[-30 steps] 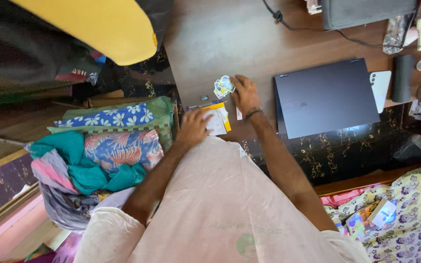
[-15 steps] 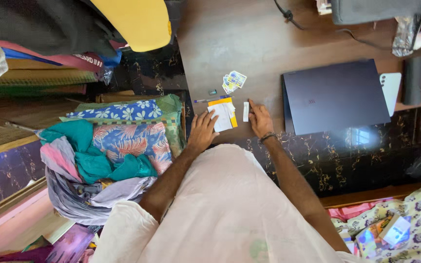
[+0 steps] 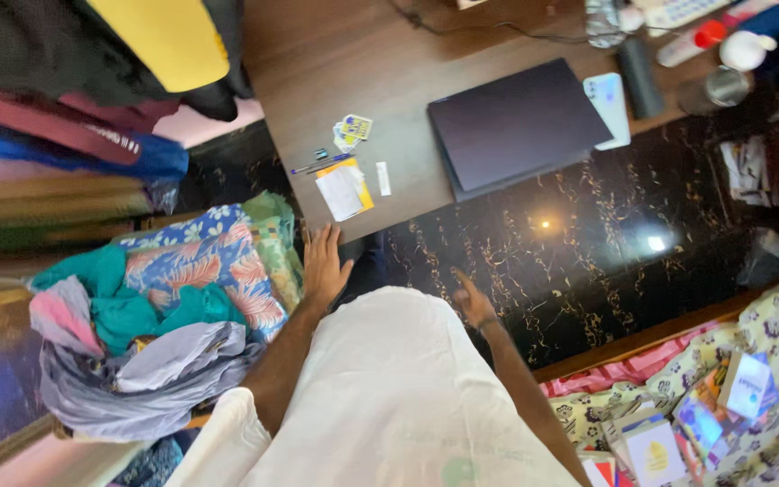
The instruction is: The person moves several books from a desk to a bed, then wipes the desk surface with a small cloth. They also handle small papers and a metal cup, placing items into a drawer and on a nearby chair.
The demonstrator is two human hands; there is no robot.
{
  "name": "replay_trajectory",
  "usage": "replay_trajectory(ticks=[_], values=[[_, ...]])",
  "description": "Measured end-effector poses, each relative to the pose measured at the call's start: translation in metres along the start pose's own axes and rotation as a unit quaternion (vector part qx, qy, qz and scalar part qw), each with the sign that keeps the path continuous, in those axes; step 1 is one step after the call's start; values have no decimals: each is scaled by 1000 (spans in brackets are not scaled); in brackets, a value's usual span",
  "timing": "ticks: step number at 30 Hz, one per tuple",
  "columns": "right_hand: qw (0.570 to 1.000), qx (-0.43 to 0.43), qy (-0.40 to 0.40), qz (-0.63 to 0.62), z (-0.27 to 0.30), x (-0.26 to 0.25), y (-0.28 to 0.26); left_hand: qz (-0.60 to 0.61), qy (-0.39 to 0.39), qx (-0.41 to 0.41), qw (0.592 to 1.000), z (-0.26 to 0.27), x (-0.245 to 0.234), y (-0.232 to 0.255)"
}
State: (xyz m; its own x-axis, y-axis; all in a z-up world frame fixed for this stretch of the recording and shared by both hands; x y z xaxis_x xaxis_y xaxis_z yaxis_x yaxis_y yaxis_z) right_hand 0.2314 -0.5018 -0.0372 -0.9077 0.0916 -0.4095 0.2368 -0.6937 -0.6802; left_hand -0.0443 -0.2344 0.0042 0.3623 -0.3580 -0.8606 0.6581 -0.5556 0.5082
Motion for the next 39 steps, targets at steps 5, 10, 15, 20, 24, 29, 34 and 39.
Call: replay_trajectory(ticks=[5, 10, 15, 20, 24, 29, 34, 39], values=[[931, 228, 88, -273, 129, 0, 94, -23, -54, -45, 997, 37, 19, 45], [867, 283, 213, -351, 215, 15, 164, -3, -66, 35, 997, 25, 45, 98], [835, 344, 254, -346, 240, 40, 194, 36, -193, 119, 973, -3, 84, 119], [875, 183, 273, -355, 212, 63, 204, -13, -516, 185, 836, -18, 116, 127], [872, 96, 196, -437, 181, 59, 178, 100, -549, 50, 828, -20, 118, 137], [810, 93, 15, -579, 171, 20, 98, 102, -514, -22, 852, -27, 105, 135], [896, 297, -43, -329, 150, -28, 64, 47, -480, 18, 876, -41, 100, 117], [906, 300, 30, -296, 97, -71, 70, 64, -417, 22, 906, -77, 89, 91]])
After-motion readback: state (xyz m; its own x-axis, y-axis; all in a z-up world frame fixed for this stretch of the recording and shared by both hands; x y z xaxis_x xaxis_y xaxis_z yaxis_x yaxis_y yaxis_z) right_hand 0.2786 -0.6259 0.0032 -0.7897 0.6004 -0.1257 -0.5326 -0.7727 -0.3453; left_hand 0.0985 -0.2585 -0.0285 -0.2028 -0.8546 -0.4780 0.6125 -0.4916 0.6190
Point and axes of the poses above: each hand's wrist, its own z-axis away from the middle knuckle, its own x-axis out of the palm, y = z × x, the point moved 1 cm from there along -z, towards the middle knuckle, and after that the axes turned 2 degrees about x, right-handed, at the moved point
